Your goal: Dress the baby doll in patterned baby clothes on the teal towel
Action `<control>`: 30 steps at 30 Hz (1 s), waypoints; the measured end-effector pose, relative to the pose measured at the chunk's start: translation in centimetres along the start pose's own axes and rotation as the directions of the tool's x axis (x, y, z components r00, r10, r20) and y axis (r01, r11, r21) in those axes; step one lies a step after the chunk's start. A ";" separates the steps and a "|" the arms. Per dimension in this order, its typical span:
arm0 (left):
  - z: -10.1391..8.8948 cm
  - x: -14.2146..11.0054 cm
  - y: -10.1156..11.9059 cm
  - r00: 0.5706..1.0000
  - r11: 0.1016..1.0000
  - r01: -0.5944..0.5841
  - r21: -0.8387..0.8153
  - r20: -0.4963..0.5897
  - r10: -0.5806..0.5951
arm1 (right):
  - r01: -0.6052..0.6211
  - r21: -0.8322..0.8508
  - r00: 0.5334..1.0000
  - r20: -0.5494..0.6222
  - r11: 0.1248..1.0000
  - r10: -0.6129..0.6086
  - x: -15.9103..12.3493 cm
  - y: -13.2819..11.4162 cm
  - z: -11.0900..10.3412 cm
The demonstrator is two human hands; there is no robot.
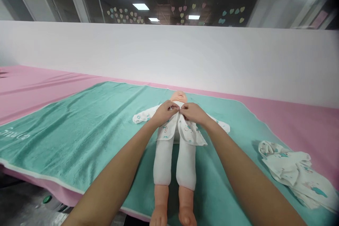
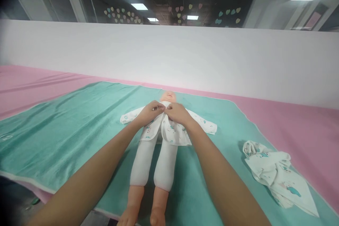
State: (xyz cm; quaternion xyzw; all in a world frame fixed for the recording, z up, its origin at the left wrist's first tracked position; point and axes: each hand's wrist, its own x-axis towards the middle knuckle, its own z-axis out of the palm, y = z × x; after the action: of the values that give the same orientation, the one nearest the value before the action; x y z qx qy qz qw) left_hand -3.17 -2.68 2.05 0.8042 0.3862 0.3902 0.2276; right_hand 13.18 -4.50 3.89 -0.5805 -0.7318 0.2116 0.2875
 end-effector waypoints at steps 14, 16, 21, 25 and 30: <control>0.7 0.4 -0.5 0.975 0.982 0.166 0.089 -0.162 -0.150 | 0.000 0.081 0.924 -0.381 0.997 0.031 1.2 1.8 2.4; 0.9 0.6 -1.0 0.979 0.983 0.147 0.108 -0.156 -0.129 | -0.009 -0.070 0.935 -0.355 0.998 -0.016 2.6 1.6 2.3; 0.8 0.5 -1.6 0.985 0.987 0.091 0.129 -0.160 -0.070 | -0.034 -0.169 0.941 -0.337 0.985 -0.026 5.8 2.0 2.4; 0.6 0.3 -1.1 0.978 0.991 0.128 0.044 -0.169 -0.119 | -0.133 -0.043 0.919 -0.378 0.990 0.107 6.9 3.6 2.0; 0.3 0.7 -1.5 0.901 0.967 0.254 -0.023 -0.359 -0.245 | -0.213 0.009 0.860 -0.473 0.977 0.191 5.4 5.7 2.0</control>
State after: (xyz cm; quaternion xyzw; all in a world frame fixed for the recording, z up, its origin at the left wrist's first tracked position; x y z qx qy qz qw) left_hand -3.29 -1.26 1.15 0.6661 0.5256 0.4933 0.1919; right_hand 15.13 2.17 -0.36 -0.6940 -0.5795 0.0770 0.4202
